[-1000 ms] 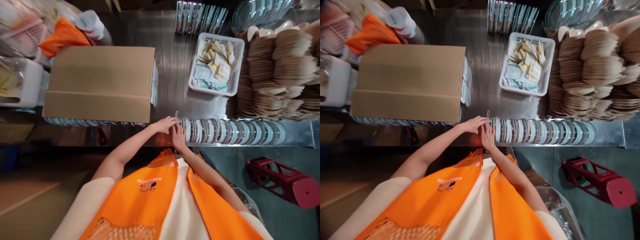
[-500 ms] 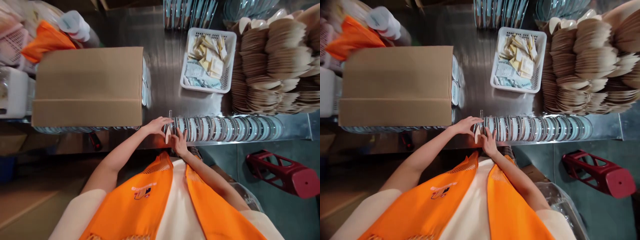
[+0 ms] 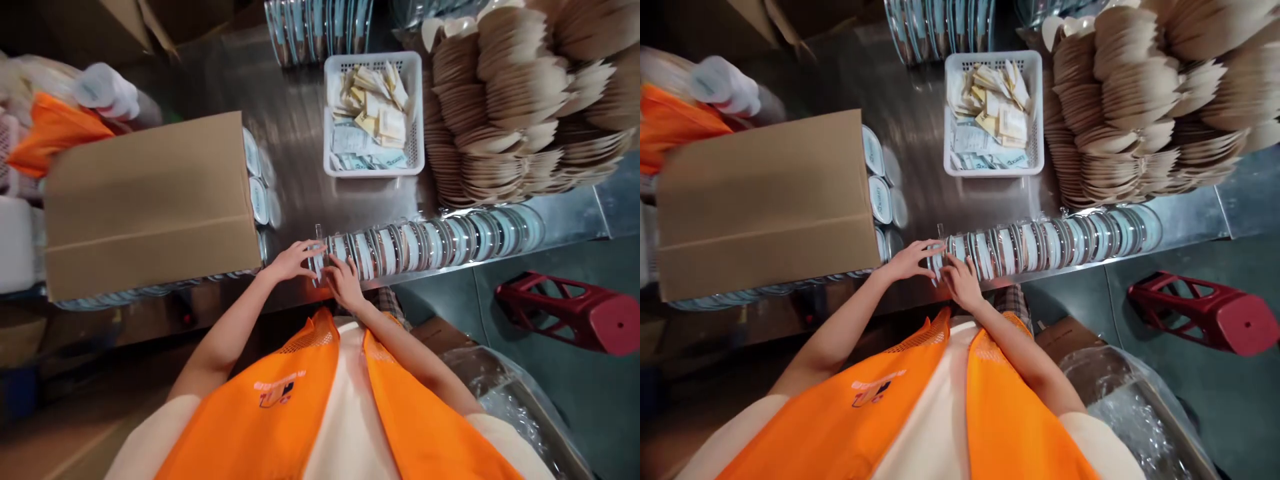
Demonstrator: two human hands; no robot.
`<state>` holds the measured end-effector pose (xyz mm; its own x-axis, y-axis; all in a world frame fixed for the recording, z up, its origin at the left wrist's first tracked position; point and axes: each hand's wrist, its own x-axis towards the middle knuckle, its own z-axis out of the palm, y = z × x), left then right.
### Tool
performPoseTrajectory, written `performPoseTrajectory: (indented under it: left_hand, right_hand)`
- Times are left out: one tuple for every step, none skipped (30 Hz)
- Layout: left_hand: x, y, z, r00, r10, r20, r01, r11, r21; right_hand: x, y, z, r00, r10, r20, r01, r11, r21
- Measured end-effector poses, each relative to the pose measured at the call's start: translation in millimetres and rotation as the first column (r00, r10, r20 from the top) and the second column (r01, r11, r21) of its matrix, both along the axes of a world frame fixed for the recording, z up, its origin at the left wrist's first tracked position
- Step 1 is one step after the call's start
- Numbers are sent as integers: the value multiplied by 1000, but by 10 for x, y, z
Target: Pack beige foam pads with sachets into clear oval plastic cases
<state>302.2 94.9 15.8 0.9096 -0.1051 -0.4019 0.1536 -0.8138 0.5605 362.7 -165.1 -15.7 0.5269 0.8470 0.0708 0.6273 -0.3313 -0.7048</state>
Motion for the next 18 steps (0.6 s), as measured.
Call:
performPoseTrajectory:
  left_hand:
    - [-35,-13,9,1000,4,-15,-4,1000,7]
    - [-72,-34,25,1000,3,-27,-3,1000,15]
    - [-105,-64,50,999,4,-32,-3,1000,30]
    - [-123,-107,82,1000,10,-30,-8,998,57]
    - [-117,-166,117,1000,24,-16,-23,995,92]
    - [-77,-247,153,999,47,8,-47,990,130]
    - [3,-353,184,997,72,43,-78,984,161]
    - [127,-489,208,992,92,83,-105,978,178]
    - [297,-659,223,987,102,121,-123,976,181]
    - [507,-861,226,983,98,155,-124,977,173]
    - [749,-1092,220,980,80,185,-111,981,161]
    - [1012,-1344,203,976,53,210,-86,985,149]
    - [1280,-1606,179,973,26,230,-59,989,139]
    - [1539,-1864,147,970,6,244,-40,990,132]
    - [1774,-2107,109,968,1,249,-35,991,131]
    - [1973,-2322,67,970,12,244,-47,989,139]
    - [2127,-2500,22,973,34,227,-70,985,156]
    - [2231,-2637,-22,977,57,205,-95,979,181]
  right_hand:
    - [43,-166,56,999,9,-32,-8,999,43]
    - [94,-375,101,998,4,-66,1,997,74]
    - [152,-620,130,995,-21,-99,30,996,87]
    - [219,-897,144,989,-72,-129,83,993,80]
    - [293,-1195,143,977,-146,-156,157,986,60]
    - [380,-1505,131,954,-240,-180,249,968,33]
    - [482,-1816,113,914,-352,-200,361,933,7]
    - [605,-2119,96,855,-471,-218,480,877,-17]
    - [757,-2404,85,780,-581,-233,590,806,-36]
    - [940,-2666,86,697,-675,-242,686,726,-49]
    - [1159,-2900,99,617,-748,-244,762,645,-54]
    - [1412,-3102,124,546,-802,-242,818,573,-51]
    - [1697,-3271,157,495,-837,-235,855,517,-40]
    - [2002,-3408,191,461,-858,-227,878,478,-23]
    - [2317,-3514,217,441,-871,-219,892,453,-6]
    - [2626,-3593,230,432,-875,-218,897,442,4]
    - [2912,-3648,223,438,-870,-225,894,448,6]
    - [3159,-3684,195,455,-857,-243,884,468,1]
